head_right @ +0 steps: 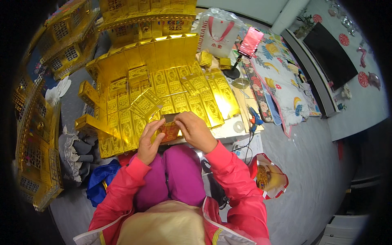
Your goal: The person assembles small gold-colored paper boxes by folding edges and applying hot glue to seal them. They handle each box one at a time, fold the sides, apply glue with a hot glue gun, and press the edges to close the box.
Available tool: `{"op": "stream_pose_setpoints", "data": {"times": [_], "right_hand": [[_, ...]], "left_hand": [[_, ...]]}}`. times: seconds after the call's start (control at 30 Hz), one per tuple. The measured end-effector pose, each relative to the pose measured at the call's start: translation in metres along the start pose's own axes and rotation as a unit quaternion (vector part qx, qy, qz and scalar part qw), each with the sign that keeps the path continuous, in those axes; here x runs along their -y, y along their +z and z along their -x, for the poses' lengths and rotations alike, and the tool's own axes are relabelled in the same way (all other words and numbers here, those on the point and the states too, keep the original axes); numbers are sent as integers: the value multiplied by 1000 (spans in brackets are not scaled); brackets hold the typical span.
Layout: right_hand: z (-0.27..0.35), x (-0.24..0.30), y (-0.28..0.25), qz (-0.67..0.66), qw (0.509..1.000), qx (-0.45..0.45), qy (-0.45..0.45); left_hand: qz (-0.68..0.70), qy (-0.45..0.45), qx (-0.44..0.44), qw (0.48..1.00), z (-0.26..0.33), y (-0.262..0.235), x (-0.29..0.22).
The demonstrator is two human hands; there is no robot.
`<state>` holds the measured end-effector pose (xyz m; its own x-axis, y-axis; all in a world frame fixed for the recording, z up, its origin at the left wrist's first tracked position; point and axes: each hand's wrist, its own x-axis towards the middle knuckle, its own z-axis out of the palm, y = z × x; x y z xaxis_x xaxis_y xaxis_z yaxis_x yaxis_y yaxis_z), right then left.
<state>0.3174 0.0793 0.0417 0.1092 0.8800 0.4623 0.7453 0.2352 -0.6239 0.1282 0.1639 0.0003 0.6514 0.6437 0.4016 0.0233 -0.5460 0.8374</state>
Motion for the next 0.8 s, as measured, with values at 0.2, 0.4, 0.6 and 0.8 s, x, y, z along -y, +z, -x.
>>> {"op": "stream_pose_setpoints", "data": {"times": [0.2, 0.4, 0.6, 0.8], "right_hand": [[1, -21, 10, 69, 997, -10, -11], [14, -36, 26, 106, 994, -1, 7], [16, -32, 33, 125, 992, -14, -1], [12, -25, 29, 141, 990, 6, -8]], "left_hand": [[-56, 36, 14, 998, -17, 7, 18], [-115, 67, 59, 989, -20, 14, 44], [47, -50, -19, 997, -20, 15, 60], [133, -119, 34, 983, -24, 24, 71]]}}
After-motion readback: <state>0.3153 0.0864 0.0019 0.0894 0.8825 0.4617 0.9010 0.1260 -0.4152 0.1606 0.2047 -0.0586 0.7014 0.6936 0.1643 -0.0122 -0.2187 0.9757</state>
